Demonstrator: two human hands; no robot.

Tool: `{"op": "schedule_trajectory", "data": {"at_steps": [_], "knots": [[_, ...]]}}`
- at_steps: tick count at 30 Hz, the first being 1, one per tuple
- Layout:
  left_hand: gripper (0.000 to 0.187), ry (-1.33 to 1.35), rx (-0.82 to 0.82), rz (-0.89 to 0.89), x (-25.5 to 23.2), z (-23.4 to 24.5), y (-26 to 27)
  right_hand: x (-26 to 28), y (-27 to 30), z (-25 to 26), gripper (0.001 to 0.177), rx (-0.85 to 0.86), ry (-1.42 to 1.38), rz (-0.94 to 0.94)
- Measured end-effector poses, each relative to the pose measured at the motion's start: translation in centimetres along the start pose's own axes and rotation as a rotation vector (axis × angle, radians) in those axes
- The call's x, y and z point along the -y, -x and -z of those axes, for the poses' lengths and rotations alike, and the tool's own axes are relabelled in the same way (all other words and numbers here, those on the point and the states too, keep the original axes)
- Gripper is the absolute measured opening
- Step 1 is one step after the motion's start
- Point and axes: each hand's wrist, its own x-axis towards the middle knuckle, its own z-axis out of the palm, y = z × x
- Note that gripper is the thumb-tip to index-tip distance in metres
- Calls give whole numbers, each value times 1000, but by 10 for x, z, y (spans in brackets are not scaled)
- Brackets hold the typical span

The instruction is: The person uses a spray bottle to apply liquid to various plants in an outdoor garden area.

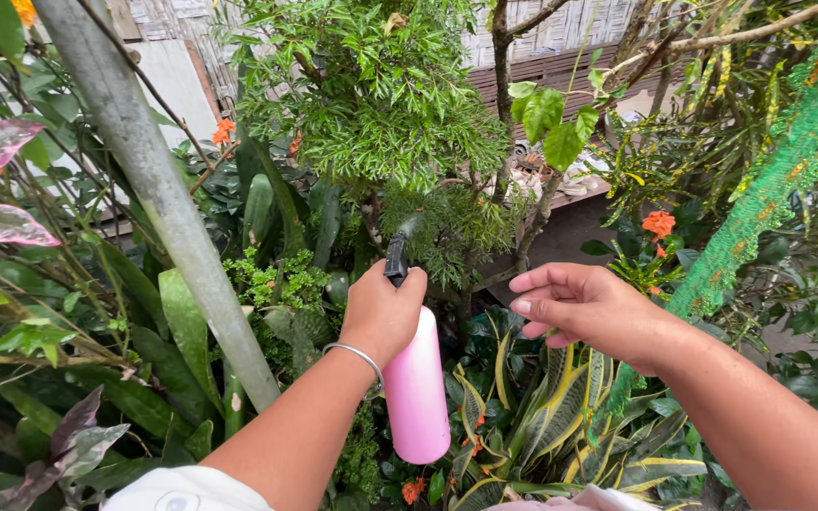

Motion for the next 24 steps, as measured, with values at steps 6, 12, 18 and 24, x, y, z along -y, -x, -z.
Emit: {"op": "schedule_trajectory", "data": {"at_steps": [6,12,18,24], "knots": [[38,-3,-66,40,4,7,3,1,-1,-6,41,52,2,6],[39,44,-65,36,1,8,2,1,-2,-3,41,55,5,-8],[39,86,-110,-26,1,-2,-2,-4,-8,3,41,55,-13,-23],[38,94,-123,-48,-4,-2,-9,-5,-12,6,42,62,-14,-19]]}}
